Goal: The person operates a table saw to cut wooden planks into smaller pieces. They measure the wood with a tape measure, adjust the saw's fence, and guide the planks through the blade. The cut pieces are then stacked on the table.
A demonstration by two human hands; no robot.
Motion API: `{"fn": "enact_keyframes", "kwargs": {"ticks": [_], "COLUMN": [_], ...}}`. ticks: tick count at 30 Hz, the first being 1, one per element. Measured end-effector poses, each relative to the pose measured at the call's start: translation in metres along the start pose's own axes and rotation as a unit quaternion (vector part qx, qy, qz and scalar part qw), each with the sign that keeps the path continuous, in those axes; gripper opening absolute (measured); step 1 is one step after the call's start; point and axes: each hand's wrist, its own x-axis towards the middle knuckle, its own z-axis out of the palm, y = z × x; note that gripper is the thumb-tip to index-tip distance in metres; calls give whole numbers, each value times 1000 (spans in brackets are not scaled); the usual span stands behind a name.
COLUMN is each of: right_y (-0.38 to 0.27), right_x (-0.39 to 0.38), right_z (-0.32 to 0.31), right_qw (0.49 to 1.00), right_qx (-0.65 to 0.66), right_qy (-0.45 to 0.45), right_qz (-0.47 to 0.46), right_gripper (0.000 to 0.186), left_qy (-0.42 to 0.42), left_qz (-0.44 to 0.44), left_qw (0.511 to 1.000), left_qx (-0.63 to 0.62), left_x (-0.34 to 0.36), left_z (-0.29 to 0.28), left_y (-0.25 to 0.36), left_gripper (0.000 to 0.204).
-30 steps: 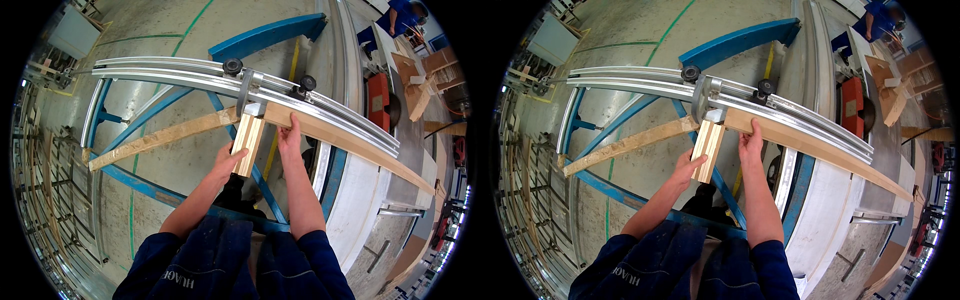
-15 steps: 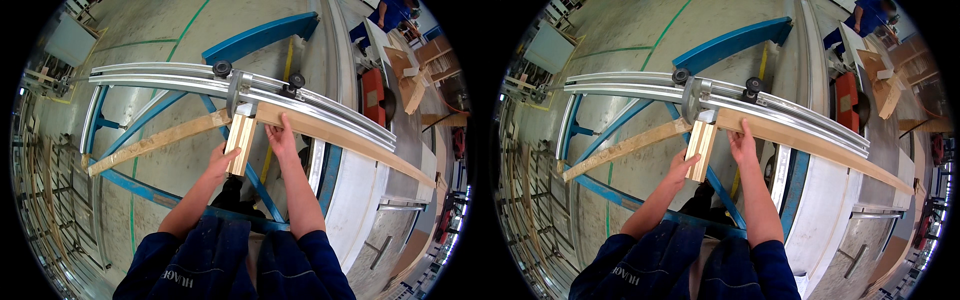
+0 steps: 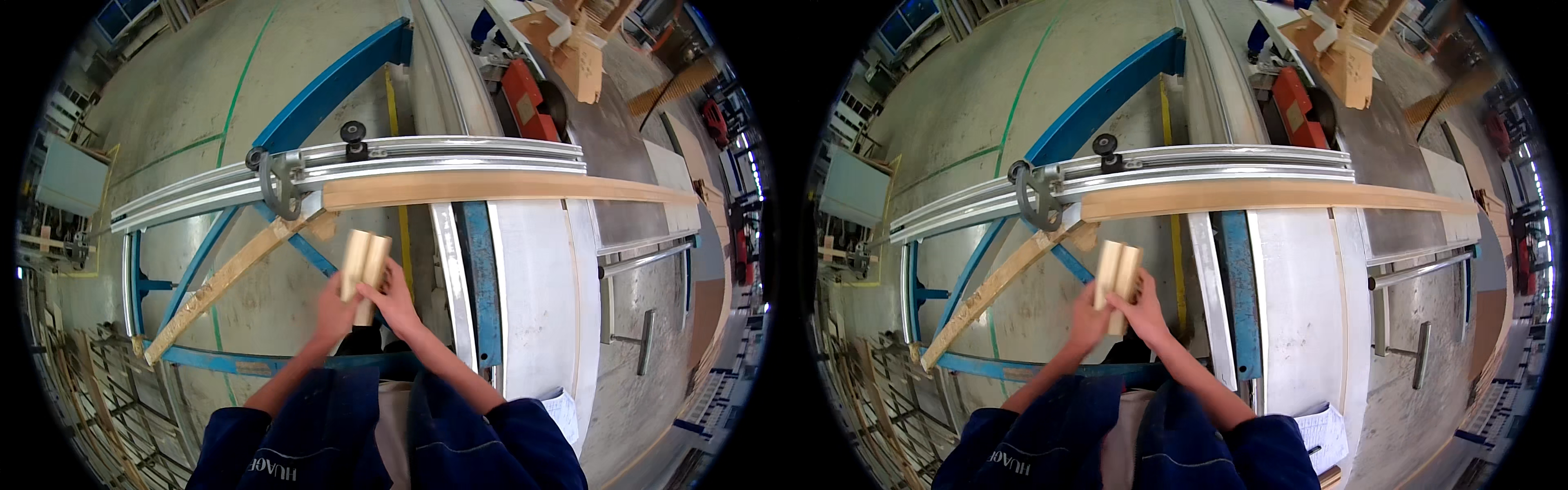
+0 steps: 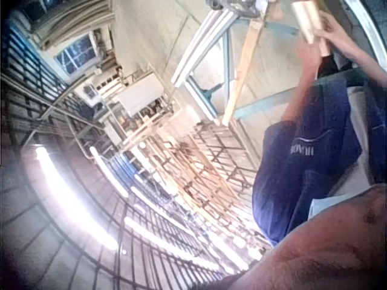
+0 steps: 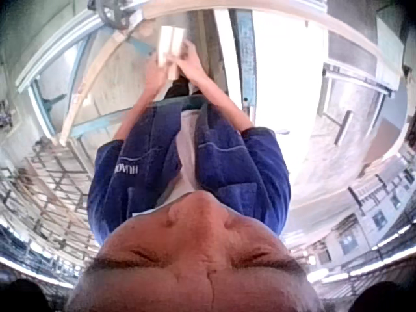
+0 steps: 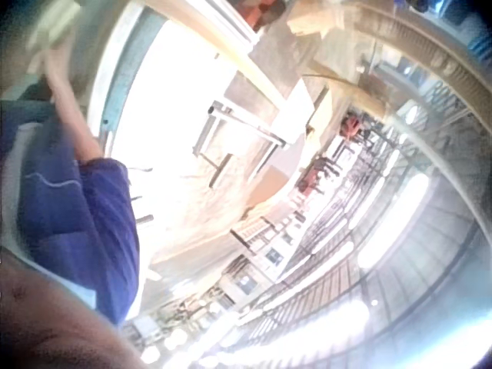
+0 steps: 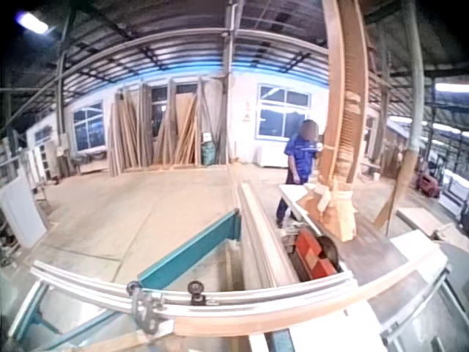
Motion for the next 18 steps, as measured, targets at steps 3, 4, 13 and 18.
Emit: {"fn": "enact_keyframes", "kwargs": {"ticks": [3, 4, 13, 18], "right_y": [-23, -25, -84, -57], "right_x": [-27, -30, -96, -130], "right_z": [-23, -41, -211, -272], "right_qw": [984, 975, 845, 765], "right_qx": [-55, -63, -386, -564], "right_qy": [145, 191, 317, 294], "right_qz": [-84, -94, -191, -99], "right_gripper": [87, 84, 87, 88], "left_qy": [7, -21, -281, -199], "left_qz": [120, 171, 260, 267], "left_qw": [984, 973, 911, 922], "left_qx": [131, 152, 152, 199], "left_x": [-29, -34, -9, 59], "left_z": [63, 79, 133, 138], "left_y": [39, 52, 102, 87], "left_gripper": [55, 56, 75, 66]}}
